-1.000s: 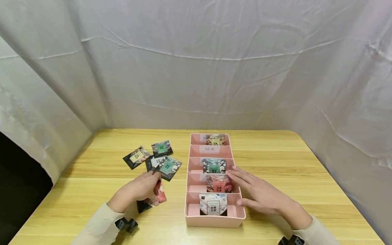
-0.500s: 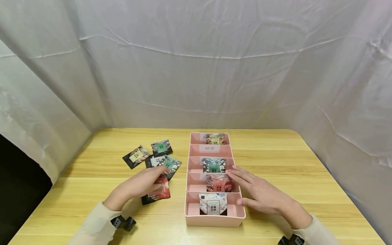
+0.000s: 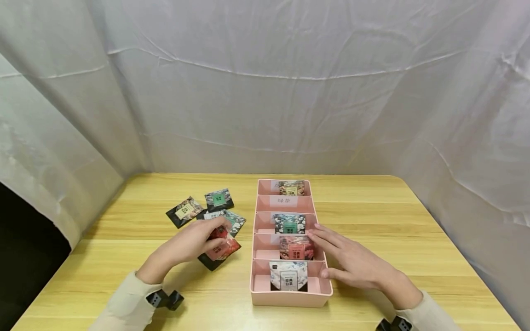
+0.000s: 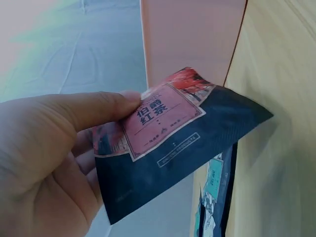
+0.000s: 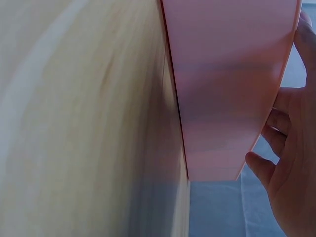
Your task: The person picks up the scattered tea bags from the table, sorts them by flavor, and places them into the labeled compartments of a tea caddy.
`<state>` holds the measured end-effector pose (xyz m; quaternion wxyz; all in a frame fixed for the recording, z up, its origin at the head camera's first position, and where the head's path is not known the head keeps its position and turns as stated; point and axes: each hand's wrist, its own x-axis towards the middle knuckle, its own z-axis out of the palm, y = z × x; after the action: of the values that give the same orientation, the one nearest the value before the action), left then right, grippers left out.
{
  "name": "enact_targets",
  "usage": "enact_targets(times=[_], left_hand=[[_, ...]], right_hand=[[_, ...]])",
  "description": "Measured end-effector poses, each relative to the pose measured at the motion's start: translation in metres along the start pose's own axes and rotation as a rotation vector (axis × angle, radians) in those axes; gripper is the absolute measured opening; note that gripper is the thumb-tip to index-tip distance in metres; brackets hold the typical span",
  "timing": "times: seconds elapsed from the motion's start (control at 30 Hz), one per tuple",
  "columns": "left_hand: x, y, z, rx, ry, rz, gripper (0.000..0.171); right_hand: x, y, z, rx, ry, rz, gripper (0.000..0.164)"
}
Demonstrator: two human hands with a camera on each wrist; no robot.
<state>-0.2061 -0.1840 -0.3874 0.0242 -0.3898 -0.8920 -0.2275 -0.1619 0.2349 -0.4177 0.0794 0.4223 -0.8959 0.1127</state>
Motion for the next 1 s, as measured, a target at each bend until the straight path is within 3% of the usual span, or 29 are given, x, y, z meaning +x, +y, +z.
enact_targets(times=[0.2,0.4,0.6,0.87,1.0], left_hand=[[0.003,0.002,-0.006,-0.017,0.056,0.064,0.014],[0.009,0.006,-0.011,-0.055,0.092,0.056,0.013],[0.019,0.012,-0.016,-0.060,0.132,0.067,0.025],[0.034,0.024,-0.021,-0.051,0.138,0.064,0.026],[0.042,0.029,-0.022,-0.114,0.146,0.060,0.025]], right_hand=[[-0.001,0.001,0.001,-0.010,0.007,0.004,0.080],[-0.001,0.001,0.001,-0.012,0.004,0.001,0.081],[0.000,0.000,0.000,0.001,-0.017,0.021,0.081],[0.000,0.001,0.001,-0.008,0.006,0.001,0.081],[0.000,0.001,0.002,-0.006,0.007,0.000,0.081]])
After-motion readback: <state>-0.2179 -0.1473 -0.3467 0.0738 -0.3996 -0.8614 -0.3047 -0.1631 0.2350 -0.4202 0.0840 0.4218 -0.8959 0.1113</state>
